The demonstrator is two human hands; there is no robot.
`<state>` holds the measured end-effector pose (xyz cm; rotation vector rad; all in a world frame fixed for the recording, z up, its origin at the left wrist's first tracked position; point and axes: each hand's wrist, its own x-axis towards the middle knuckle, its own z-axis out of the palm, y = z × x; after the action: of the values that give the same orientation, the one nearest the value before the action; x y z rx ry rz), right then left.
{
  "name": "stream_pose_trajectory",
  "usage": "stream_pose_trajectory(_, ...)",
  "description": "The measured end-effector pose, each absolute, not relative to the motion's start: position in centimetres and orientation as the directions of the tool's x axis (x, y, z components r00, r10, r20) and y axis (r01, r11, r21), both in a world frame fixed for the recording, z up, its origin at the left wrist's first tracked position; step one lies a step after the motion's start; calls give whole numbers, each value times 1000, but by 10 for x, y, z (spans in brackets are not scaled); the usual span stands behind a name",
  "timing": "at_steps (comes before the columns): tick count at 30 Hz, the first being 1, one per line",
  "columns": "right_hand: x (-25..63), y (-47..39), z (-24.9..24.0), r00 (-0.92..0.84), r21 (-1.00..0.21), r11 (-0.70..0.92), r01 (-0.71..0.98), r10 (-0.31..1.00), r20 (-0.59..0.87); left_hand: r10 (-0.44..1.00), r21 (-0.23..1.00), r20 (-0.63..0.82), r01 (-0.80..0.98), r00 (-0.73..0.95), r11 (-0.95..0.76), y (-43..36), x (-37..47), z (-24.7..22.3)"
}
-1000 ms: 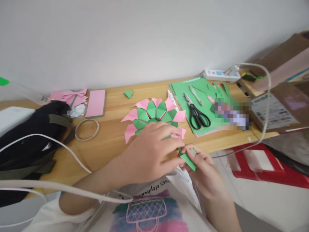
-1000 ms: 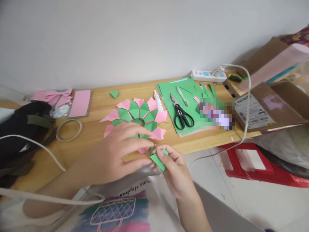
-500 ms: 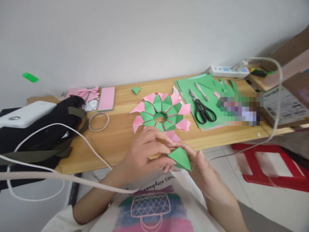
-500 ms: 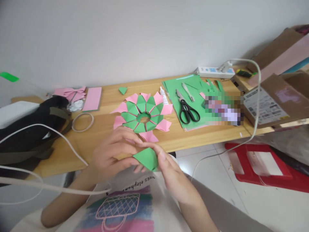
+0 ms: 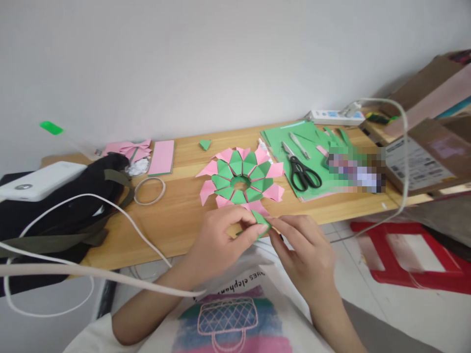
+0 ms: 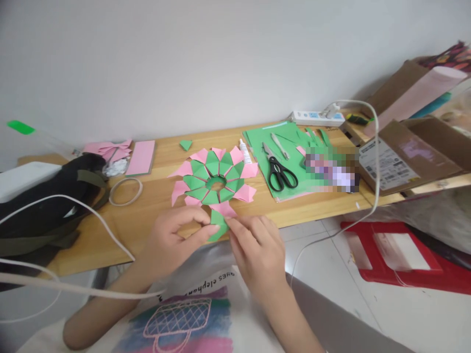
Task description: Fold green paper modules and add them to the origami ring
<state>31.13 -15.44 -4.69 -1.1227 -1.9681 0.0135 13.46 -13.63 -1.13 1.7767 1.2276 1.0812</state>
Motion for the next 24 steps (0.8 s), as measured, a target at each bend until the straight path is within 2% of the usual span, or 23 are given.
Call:
stream_pose_trajectory(2,312,-152,-54,-180,-467,585,663,730,659,932,879,278,329,232,-344,-136,136,-10)
stream_pose_trajectory(4,315,-152,-62,-83,-639,513,574,812,578,925,885,286,300,252,-356,-134,135,-10)
stream_pose_trajectory(6,319,-152,-70,40,-839,345,421,917,397,927,888,277,302,252,-348,-132,134,-11)
stream_pose_trajectory(8,321,-153,-76,119,-971,135,197,980,160,928,870,285,342,241,-356,-131,136,-14)
stream_pose_trajectory(10,321,-153,-79,109,-1000,-18,-6,994,-19,924,837,290,402,248,-371,-131,139,-18)
stream_pose_trajectory(12,319,-154,-79,51,-993,-66,-98,996,-71,924,813,268,450,274,-369,-131,143,-22)
stream_pose_trajectory(15,314,-155,-75,-9,-1000,-5,-24,1000,-5,917,792,237,482,321,-374,-130,148,-29)
stream_pose_trajectory(17,311,-156,-73,-14,-986,101,132,995,100,908,764,240,510,344,-396,-129,149,-31)
stream_pose_trajectory(20,310,-156,-70,-19,-899,251,358,965,262,889,707,232,560,394,-433,-128,151,-32)
stream_pose_trajectory(22,312,-155,-69,-7,-866,272,420,955,296,871,672,245,572,427,-469,-127,152,-32)
stream_pose_trajectory(24,316,-153,-71,49,-872,222,436,962,270,861,650,275,577,428,-494,-124,153,-30)
